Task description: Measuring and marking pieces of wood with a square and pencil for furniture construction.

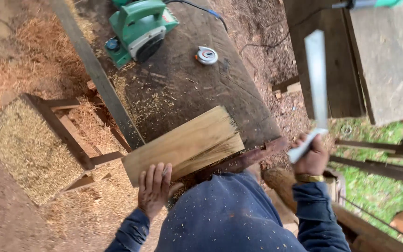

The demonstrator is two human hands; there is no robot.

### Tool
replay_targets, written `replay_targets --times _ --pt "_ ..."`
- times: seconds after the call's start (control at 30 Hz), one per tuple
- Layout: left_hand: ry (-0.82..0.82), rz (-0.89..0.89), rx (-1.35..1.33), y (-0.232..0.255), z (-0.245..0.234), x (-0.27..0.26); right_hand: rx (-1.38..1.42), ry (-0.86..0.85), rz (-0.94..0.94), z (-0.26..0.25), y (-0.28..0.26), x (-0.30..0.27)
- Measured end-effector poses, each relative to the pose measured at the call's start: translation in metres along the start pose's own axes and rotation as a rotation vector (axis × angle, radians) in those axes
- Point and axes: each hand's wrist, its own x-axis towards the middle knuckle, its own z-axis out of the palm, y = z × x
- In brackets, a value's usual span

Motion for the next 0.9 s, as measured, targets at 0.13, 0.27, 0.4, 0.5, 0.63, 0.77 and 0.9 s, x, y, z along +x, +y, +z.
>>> replay_targets --times 0.13,0.27,0.4,0.5,0.63,0.77,0.9 --pt "-0.035 -0.103 -0.059 0.009 -0.034 0.016 -0.031 0.033 0.238 0.082 0.032 -0.054" --pt "-0.061 -0.334 -0.309 0.005 -0.051 0.040 -0.297 0.061 0.516 0.108 0.059 -0.075" --pt "-0.119 -0.298 -0.624 0.012 -0.085 0.096 -0.394 0.027 0.628 0.112 0.109 -0.083" --pt "-0.052 -0.058 -0.643 0.018 -0.110 0.144 -0.365 -0.005 0.658 0.120 0.140 -0.087" --pt "-0.192 -0.044 -0.688 0.023 -0.076 0.132 -0.348 0.037 0.700 0.138 0.150 -0.086" --pt "-0.141 -0.071 -0.607 0.023 -0.070 0.130 -0.288 -0.033 0.680 0.124 0.163 -0.081" --pt "-0.123 -0.067 -0.571 0.021 -0.066 0.134 -0.311 -0.046 0.680 0.140 0.148 -0.080"
